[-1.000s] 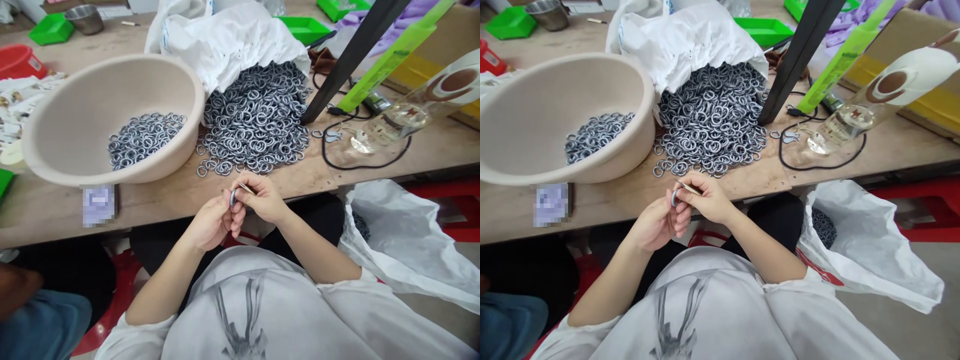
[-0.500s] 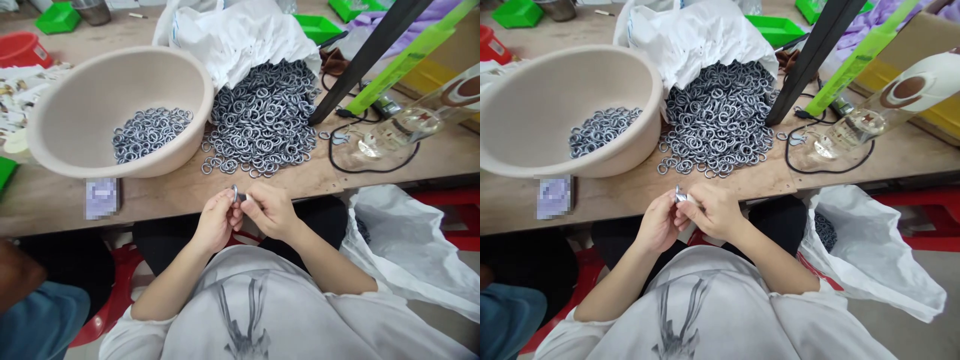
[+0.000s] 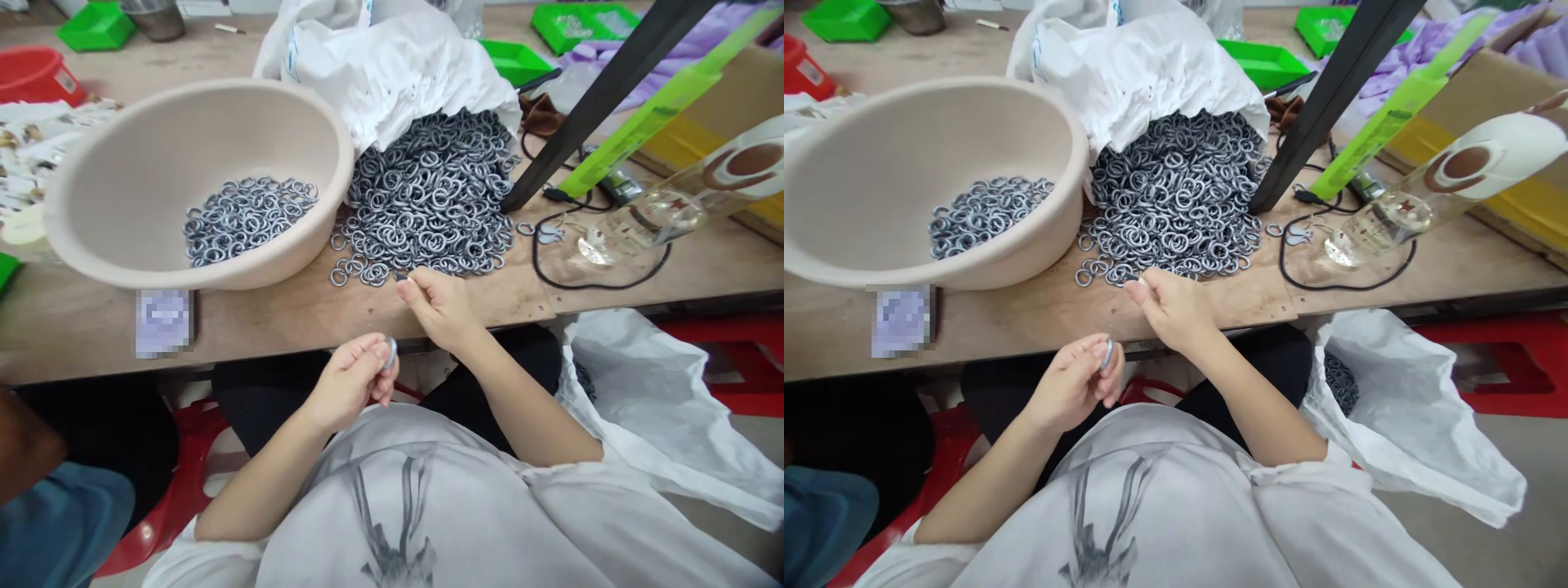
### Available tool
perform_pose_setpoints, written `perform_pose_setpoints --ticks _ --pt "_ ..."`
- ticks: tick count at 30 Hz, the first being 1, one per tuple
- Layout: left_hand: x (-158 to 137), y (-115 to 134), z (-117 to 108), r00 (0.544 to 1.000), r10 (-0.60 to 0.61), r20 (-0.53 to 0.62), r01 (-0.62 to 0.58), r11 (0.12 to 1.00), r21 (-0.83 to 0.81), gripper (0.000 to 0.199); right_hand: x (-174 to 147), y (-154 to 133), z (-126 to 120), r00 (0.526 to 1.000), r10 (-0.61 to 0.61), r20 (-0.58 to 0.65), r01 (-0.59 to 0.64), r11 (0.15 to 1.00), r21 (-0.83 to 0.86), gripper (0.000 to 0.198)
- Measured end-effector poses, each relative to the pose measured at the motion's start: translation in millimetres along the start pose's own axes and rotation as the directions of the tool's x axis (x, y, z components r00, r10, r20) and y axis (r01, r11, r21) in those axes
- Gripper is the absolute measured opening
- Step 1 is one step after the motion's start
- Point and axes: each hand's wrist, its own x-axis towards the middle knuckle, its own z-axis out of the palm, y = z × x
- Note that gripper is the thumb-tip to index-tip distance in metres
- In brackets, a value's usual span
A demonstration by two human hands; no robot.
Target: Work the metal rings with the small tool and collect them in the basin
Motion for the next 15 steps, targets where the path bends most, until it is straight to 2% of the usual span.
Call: perform_pose_setpoints --ticks 4,6,9,11,12,13,15 --pt "-6.6 7.3 -20.5 0.976 0.084 -0.201 -0.078 0.996 0.037 0.024 33.7 -22.4 21.5 0.983 -0.079 0.168 0.118 0.965 -0.235 0.033" --pt "-10.0 12.7 -31.0 0.951 0.114 -0.288 -0.108 0.994 0.036 0.026 50.7 -33.1 37.5 0.959 -0.090 0.269 0.183 0.921 -0.343 0.030" --pt "-14.0 19.4 -42.2 0.921 0.139 -0.363 -0.154 0.988 -0.014 0.023 66.5 -39.9 51.5 0.939 -0.098 0.330 0.226 0.899 -0.374 0.029" --pt "-13.5 21.1 -44.3 0.916 0.135 -0.378 -0.176 0.982 -0.075 0.020 64.5 -40.0 49.8 0.957 -0.120 0.265 0.192 0.945 -0.266 0.027" --pt "-11.8 20.7 -43.2 0.914 0.134 -0.383 -0.188 0.977 -0.105 0.019 59.1 -39.8 46.5 0.966 -0.131 0.222 0.167 0.974 -0.152 0.024" --pt "-9.2 19.5 -40.8 0.912 0.139 -0.387 -0.202 0.971 -0.127 0.020 51.0 -39.8 42.4 0.975 -0.137 0.173 0.141 0.990 -0.014 0.021" --pt "-2.3 15.1 -32.9 0.906 0.167 -0.388 -0.232 0.964 -0.127 0.025 29.3 -40.3 35.1 0.979 -0.146 0.139 0.097 0.946 0.309 0.017"
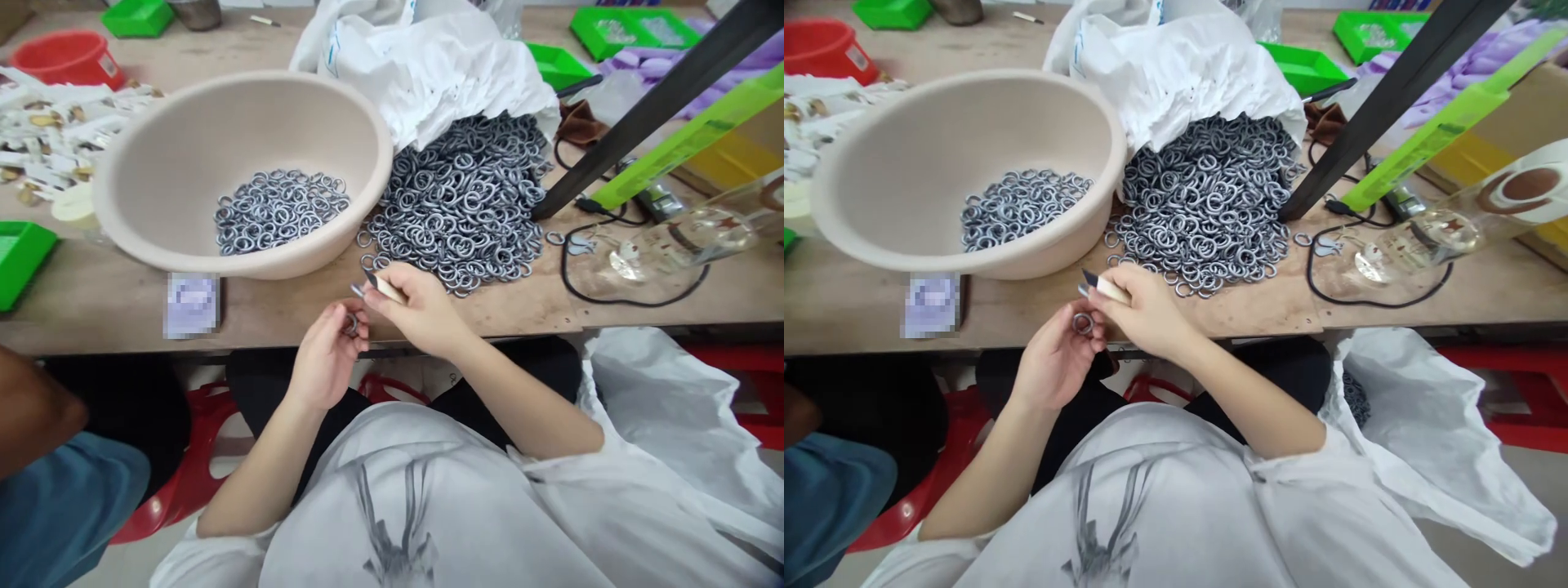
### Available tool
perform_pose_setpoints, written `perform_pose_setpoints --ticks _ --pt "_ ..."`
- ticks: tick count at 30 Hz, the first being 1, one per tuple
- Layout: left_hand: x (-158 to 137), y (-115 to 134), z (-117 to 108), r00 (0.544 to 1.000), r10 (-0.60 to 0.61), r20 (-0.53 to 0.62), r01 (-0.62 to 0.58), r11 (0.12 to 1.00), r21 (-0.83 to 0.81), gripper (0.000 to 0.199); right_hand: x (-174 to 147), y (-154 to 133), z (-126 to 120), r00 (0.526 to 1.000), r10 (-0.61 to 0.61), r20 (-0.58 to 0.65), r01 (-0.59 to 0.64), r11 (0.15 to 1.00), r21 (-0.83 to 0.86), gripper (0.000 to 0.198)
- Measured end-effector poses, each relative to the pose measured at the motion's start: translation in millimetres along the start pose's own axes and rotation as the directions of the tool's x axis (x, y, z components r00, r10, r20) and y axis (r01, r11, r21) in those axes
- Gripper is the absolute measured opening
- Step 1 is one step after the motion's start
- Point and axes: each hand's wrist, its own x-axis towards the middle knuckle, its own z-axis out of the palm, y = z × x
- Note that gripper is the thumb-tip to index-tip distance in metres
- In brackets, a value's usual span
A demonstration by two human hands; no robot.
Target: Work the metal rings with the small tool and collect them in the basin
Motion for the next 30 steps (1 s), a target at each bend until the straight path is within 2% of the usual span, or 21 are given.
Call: perform_pose_setpoints --ticks 2,5,7,10,13,15,17,18,20,23,26,30 --pt "1.7 -8.2 10.3 0.999 0.029 0.026 -0.030 0.999 0.035 0.032 -23.5 -3.6 1.3 0.997 -0.004 -0.077 0.016 0.987 0.162 0.014" --pt "2.4 -17.0 21.7 0.996 0.009 0.089 -0.016 0.996 0.086 0.039 -48.6 -3.0 5.9 0.963 0.071 -0.262 -0.015 0.977 0.210 0.011" --pt "2.0 -19.6 24.8 0.992 -0.029 0.123 0.017 0.995 0.095 0.040 -55.4 0.0 5.0 0.938 0.124 -0.325 -0.048 0.972 0.232 0.014" --pt "0.8 -21.7 26.3 0.983 -0.056 0.173 0.037 0.994 0.107 0.041 -54.6 4.0 -2.9 0.961 0.045 -0.271 0.018 0.974 0.226 0.026" --pt "-1.2 -24.7 28.9 0.972 -0.071 0.222 0.046 0.992 0.116 0.044 -49.1 6.8 -8.5 0.966 -0.078 -0.247 0.133 0.968 0.212 0.019" --pt "-2.5 -26.4 31.3 0.969 -0.085 0.233 0.062 0.992 0.105 0.044 -46.2 9.3 -8.5 0.963 -0.045 -0.265 0.123 0.950 0.286 0.013" --pt "-3.4 -26.7 33.2 0.967 -0.102 0.235 0.083 0.992 0.091 0.043 -45.4 12.4 -8.4 0.975 0.052 -0.218 0.038 0.920 0.390 0.009" --pt "-3.8 -26.3 33.7 0.967 -0.108 0.232 0.091 0.992 0.082 0.043 -46.0 13.7 -9.2 0.980 0.083 -0.178 -0.002 0.910 0.414 0.014" --pt "-4.5 -24.6 34.0 0.970 -0.116 0.215 0.104 0.992 0.066 0.043 -49.4 15.3 -12.7 0.993 0.065 -0.103 -0.024 0.935 0.355 0.027" --pt "-5.6 -22.5 33.7 0.980 -0.125 0.155 0.120 0.992 0.042 0.042 -57.2 14.3 -18.5 0.994 -0.098 -0.044 0.103 0.989 0.110 0.036" --pt "-6.3 -22.9 34.4 0.984 -0.142 0.105 0.139 0.990 0.032 0.042 -62.7 11.2 -19.7 0.975 -0.214 -0.054 0.210 0.975 -0.071 0.039" --pt "-7.0 -25.4 36.2 0.985 -0.154 0.072 0.152 0.988 0.035 0.042 -63.4 9.5 -18.4 0.963 -0.264 -0.060 0.248 0.948 -0.202 0.040"
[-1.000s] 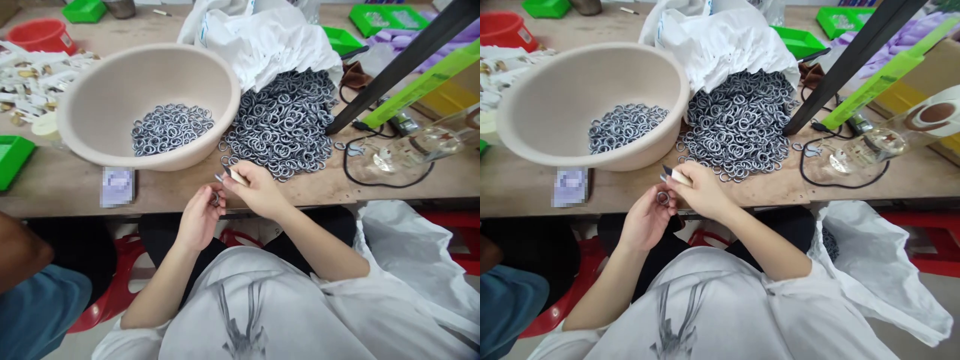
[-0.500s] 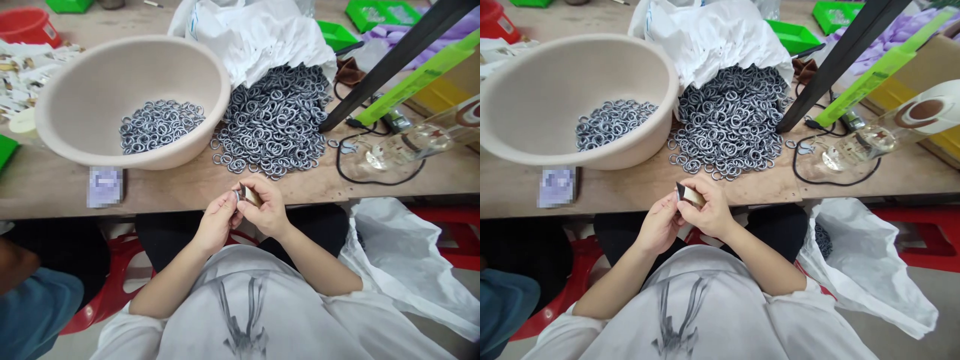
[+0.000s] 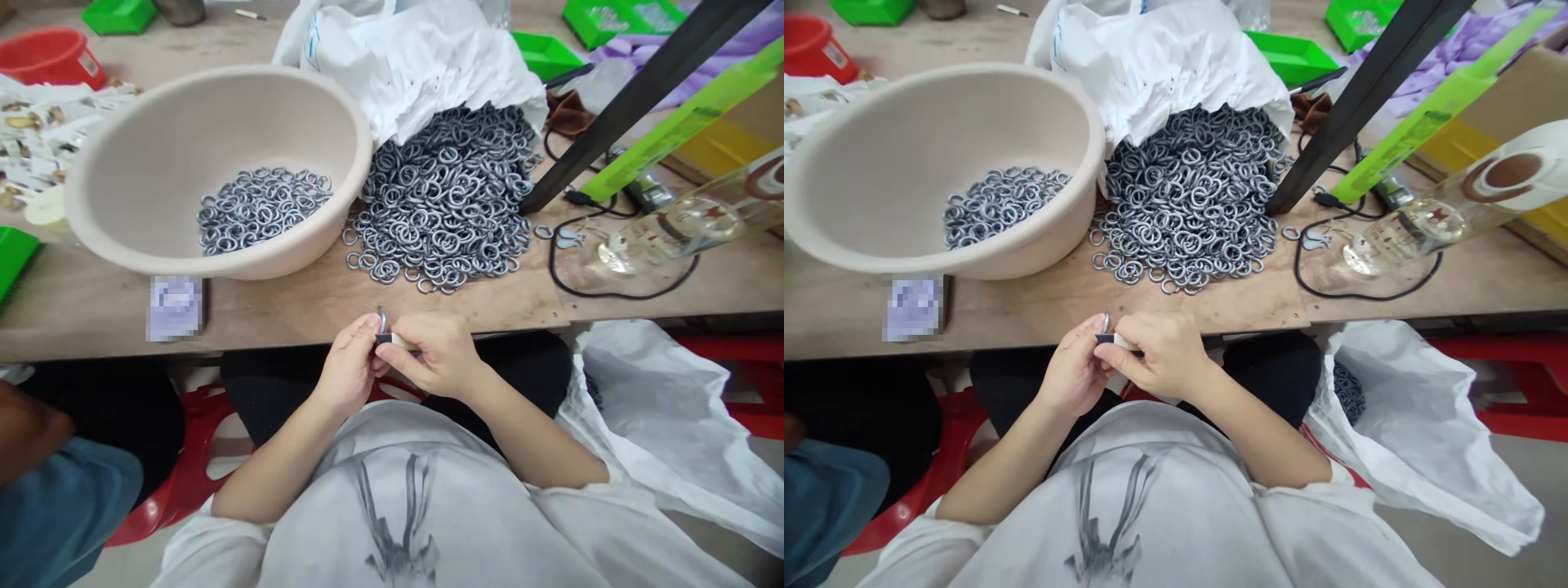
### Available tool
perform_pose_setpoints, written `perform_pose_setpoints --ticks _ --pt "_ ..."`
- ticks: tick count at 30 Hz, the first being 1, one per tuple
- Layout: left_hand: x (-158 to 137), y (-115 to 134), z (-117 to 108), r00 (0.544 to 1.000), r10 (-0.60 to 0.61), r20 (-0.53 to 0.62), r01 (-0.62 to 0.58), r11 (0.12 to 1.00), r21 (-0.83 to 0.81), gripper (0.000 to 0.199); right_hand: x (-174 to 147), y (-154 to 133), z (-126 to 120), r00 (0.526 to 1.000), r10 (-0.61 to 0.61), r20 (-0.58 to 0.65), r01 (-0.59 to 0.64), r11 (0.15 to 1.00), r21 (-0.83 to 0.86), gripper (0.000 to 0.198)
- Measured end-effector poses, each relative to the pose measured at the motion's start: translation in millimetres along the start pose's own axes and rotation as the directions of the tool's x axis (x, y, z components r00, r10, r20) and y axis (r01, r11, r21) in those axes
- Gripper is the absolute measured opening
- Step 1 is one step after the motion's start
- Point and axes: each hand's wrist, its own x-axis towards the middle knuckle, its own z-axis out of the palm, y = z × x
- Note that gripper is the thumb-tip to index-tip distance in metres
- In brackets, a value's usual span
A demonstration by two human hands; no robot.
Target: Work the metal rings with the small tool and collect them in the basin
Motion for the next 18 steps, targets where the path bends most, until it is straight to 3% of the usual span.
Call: perform_pose_setpoints --ticks 7,10,14,16,18 --pt "-4.6 1.1 -0.5 1.000 -0.017 -0.004 0.017 1.000 0.003 0.044 4.3 -2.8 -3.6 1.000 -0.007 0.024 0.007 1.000 0.010 0.044" --pt "-3.0 3.4 -5.6 0.999 -0.002 0.035 0.001 1.000 0.007 0.045 4.7 -7.0 -0.4 0.997 0.034 0.064 -0.040 0.995 0.090 0.045" --pt "-1.7 3.1 -19.5 0.995 0.063 0.076 -0.065 0.998 0.017 0.043 9.6 -3.7 8.9 0.969 0.185 0.166 -0.219 0.951 0.219 0.046" --pt "-4.2 0.0 -28.2 0.987 0.096 0.126 -0.105 0.992 0.066 0.043 19.7 4.5 11.7 0.945 0.309 0.110 -0.324 0.932 0.165 0.049" --pt "-7.3 -3.1 -36.6 0.979 0.104 0.174 -0.127 0.984 0.124 0.044 36.6 13.8 13.3 0.901 0.433 -0.030 -0.433 0.901 0.015 0.052"
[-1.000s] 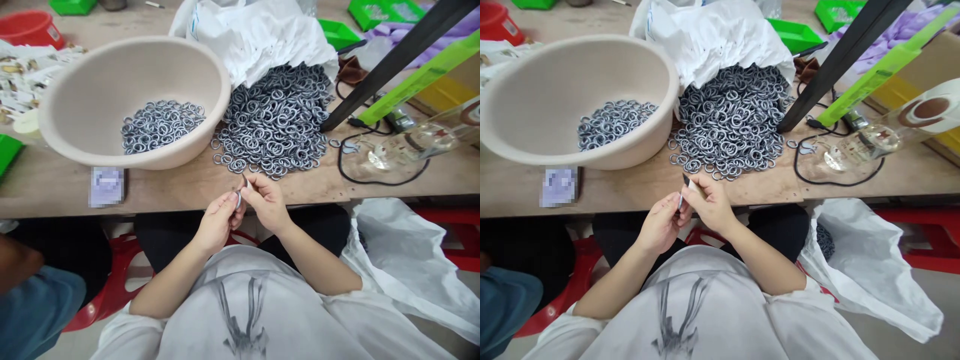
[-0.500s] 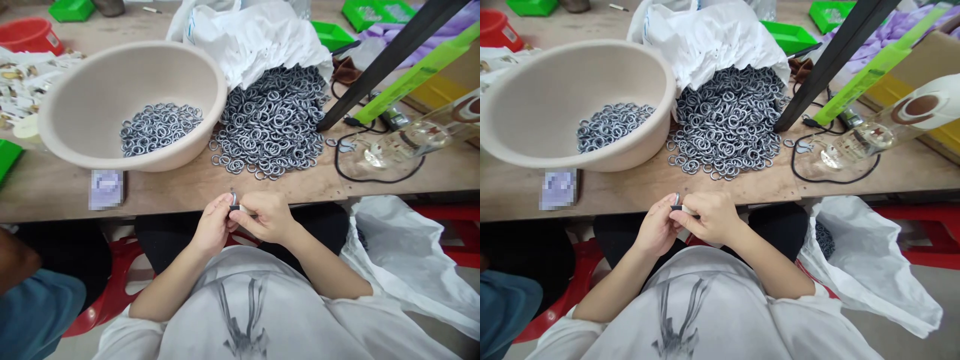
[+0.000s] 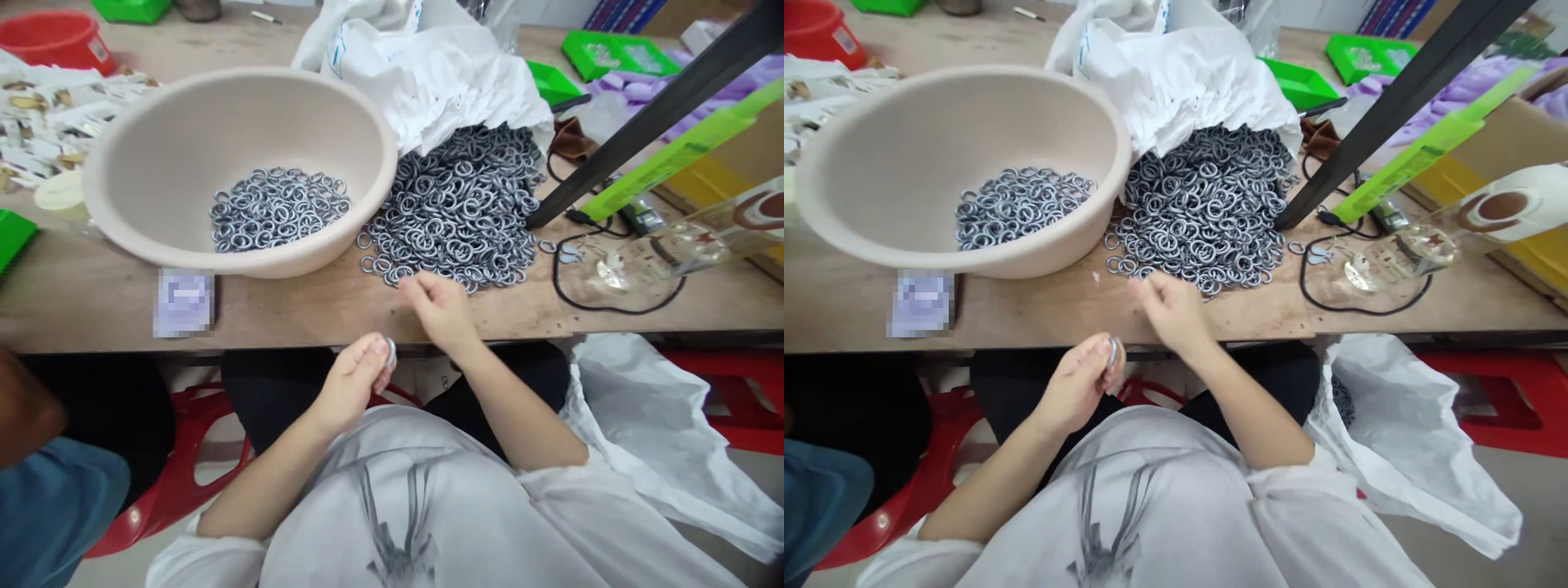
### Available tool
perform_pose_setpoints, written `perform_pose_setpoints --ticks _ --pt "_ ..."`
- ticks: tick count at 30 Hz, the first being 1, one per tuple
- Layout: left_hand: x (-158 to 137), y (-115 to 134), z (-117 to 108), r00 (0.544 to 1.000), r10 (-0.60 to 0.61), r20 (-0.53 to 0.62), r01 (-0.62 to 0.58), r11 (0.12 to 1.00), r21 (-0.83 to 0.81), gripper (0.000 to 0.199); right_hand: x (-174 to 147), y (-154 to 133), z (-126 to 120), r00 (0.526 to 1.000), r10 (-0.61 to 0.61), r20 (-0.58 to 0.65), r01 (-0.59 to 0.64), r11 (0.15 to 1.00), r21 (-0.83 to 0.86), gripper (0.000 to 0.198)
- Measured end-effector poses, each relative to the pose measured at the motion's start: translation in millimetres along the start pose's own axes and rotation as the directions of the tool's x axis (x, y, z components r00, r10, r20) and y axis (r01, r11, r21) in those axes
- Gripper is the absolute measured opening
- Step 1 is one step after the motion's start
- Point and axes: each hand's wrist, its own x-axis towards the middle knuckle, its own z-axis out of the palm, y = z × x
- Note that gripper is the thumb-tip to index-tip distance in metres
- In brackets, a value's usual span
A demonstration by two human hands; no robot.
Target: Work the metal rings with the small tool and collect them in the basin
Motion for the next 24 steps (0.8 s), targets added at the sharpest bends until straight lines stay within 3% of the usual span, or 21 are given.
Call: perform_pose_setpoints --ticks 2,4,6,8,14,18,21,22,24 --pt "-2.6 -0.6 -6.8 1.000 0.006 -0.017 -0.005 0.999 0.034 0.042 22.1 -3.5 4.0 0.999 0.033 -0.027 -0.039 0.969 -0.243 0.046" --pt "-1.8 4.1 -13.1 0.996 0.019 -0.090 -0.016 0.999 0.034 0.035 42.6 -11.2 11.7 0.997 -0.041 0.063 0.065 0.890 -0.452 0.034" --pt "1.2 13.0 -18.6 0.988 0.036 -0.150 -0.033 0.999 0.023 0.027 58.7 -19.3 20.8 0.983 -0.057 0.172 0.150 0.790 -0.594 0.031" --pt "4.5 23.1 -23.1 0.978 0.054 -0.200 -0.056 0.998 -0.004 0.037 68.6 -24.2 26.9 0.974 -0.046 0.222 0.184 0.730 -0.658 0.029" --pt "14.9 41.7 -27.4 0.947 0.013 -0.321 -0.045 0.995 -0.094 0.025 67.7 -15.4 23.4 0.980 -0.080 0.184 0.182 0.745 -0.642 0.034" --pt "24.6 46.6 -21.8 0.947 -0.007 -0.322 -0.031 0.993 -0.113 0.028 65.9 -8.6 24.0 0.953 -0.095 0.286 0.258 0.748 -0.611 0.028" --pt "30.7 48.0 -19.5 0.919 0.184 -0.349 -0.148 0.981 0.128 0.027 64.9 -5.7 17.4 0.957 -0.136 0.255 0.252 0.824 -0.508 0.025" --pt "32.5 48.3 -19.3 0.893 0.289 -0.345 -0.194 0.939 0.285 0.025 63.1 -4.5 13.1 0.963 -0.139 0.233 0.230 0.873 -0.431 0.022" --pt "35.8 48.4 -18.2 0.850 0.461 -0.254 -0.239 0.768 0.595 0.025 56.1 -1.4 3.3 0.963 -0.115 0.245 0.160 0.971 -0.176 0.019"
